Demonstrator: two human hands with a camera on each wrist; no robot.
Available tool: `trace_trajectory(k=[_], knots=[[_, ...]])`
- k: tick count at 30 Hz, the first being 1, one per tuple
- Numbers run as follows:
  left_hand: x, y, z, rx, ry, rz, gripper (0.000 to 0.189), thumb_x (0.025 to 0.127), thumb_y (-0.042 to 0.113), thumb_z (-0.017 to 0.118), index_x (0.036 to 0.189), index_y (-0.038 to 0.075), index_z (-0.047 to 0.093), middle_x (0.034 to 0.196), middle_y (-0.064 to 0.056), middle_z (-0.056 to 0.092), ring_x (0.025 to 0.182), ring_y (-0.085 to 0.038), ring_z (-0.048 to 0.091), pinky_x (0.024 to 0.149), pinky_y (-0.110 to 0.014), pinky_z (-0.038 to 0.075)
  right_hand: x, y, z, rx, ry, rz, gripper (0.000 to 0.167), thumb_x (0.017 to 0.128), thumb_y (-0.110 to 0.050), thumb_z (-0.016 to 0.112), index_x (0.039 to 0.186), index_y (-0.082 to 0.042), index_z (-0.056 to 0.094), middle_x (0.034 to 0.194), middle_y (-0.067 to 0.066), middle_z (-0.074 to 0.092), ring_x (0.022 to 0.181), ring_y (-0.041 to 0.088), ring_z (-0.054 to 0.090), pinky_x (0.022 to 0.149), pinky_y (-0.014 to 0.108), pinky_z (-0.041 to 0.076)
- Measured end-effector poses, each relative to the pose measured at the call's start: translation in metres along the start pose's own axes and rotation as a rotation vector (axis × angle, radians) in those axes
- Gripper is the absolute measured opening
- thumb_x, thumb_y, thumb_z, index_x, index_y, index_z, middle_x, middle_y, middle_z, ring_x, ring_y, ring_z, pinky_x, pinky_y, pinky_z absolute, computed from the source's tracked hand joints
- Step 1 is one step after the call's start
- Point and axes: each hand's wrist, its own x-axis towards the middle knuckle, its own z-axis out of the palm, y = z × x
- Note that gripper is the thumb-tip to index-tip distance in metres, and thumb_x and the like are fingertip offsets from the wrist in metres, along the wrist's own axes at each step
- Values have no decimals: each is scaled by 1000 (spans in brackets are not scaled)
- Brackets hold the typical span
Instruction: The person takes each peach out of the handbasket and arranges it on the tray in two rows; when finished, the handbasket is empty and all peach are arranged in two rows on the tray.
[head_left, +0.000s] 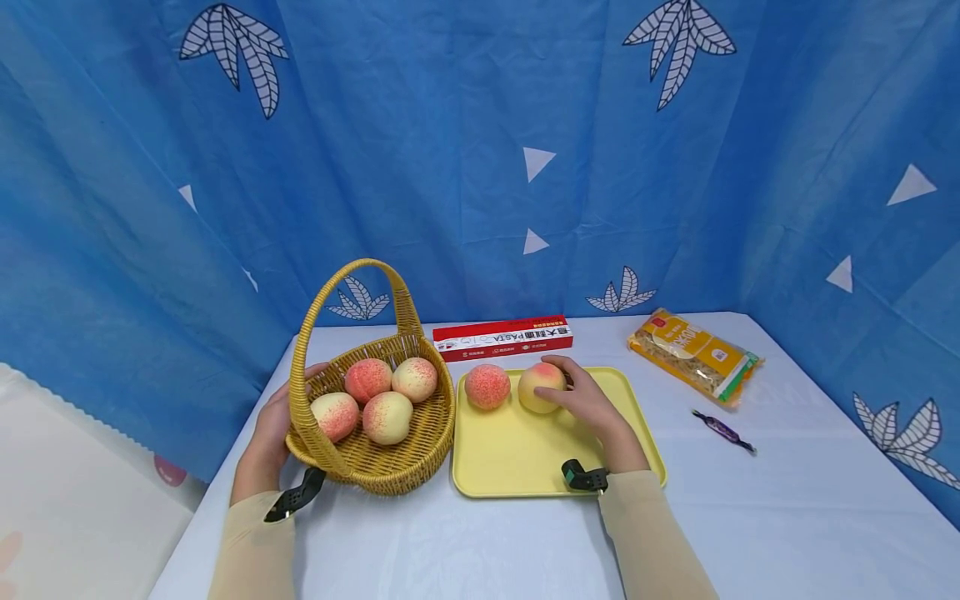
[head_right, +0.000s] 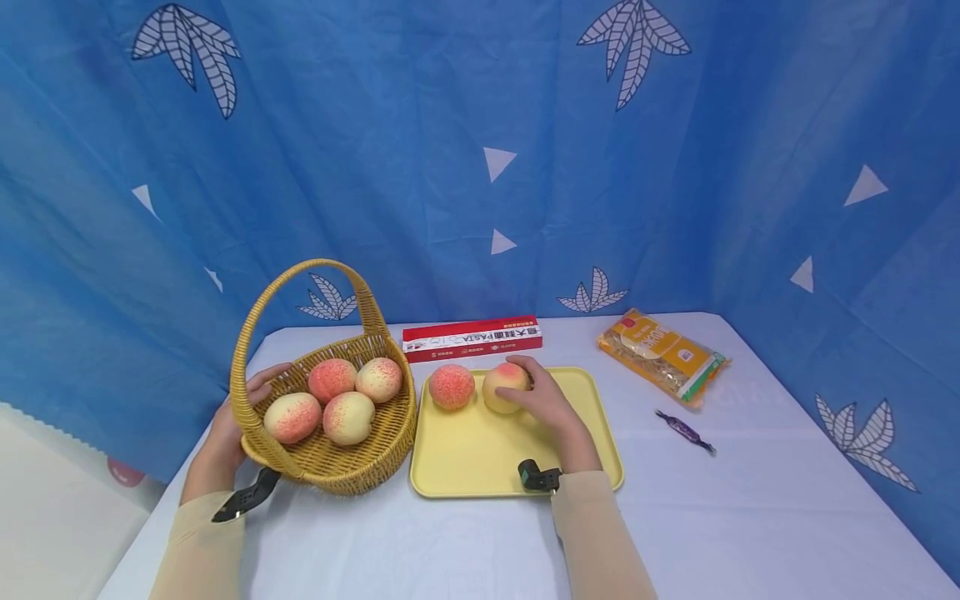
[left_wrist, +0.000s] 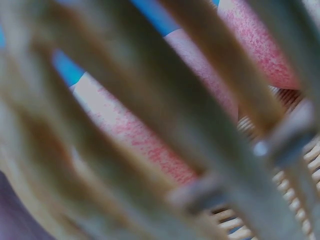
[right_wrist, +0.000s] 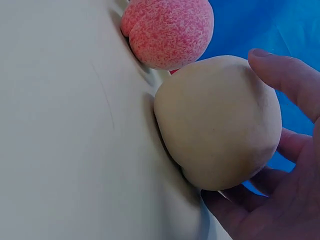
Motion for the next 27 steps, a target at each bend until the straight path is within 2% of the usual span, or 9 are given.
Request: trace_trajectory(k=[5,14,20,24,27], knots=[[0,1,1,-5,14,-14,47,108,42,25,153,35,39,166,-5,23,152,-27,18,121,-50,19,-2,-5,-1,-17,1,-16,66,91,-35,72,149,-22,43,151,9,45,137,33,44,114,54,37],[-1,0,0,-1,5,-3,47,109,42,28,154,35,38,167,-5,21,152,-27,17,121,-50,19,-1,-13,1,-40,38,-21,62,92,-32,71,147,-21,44,156,10,39,145,34,35,118,56,31],[0,0,0,-11,4,0,47,109,41,28,153,35,39,166,-6,23,152,-26,19,120,-47,20,-3,-20,3,-107,76,-68,60,93,-32,71,146,-21,46,158,10,37,149,35,29,120,58,25],[1,0,1,-21,1,-15,46,109,37,26,153,36,38,165,-5,26,151,-27,22,120,-47,22,-5,-27,4,-147,99,-122,58,92,-32,72,144,-20,49,155,10,39,148,37,30,117,64,27],[1,0,1,-20,3,-19,46,109,36,25,154,36,38,165,-5,26,151,-27,22,120,-47,22,-5,-32,5,-158,111,-177,56,92,-29,73,142,-17,51,152,12,43,145,37,33,116,63,29]])
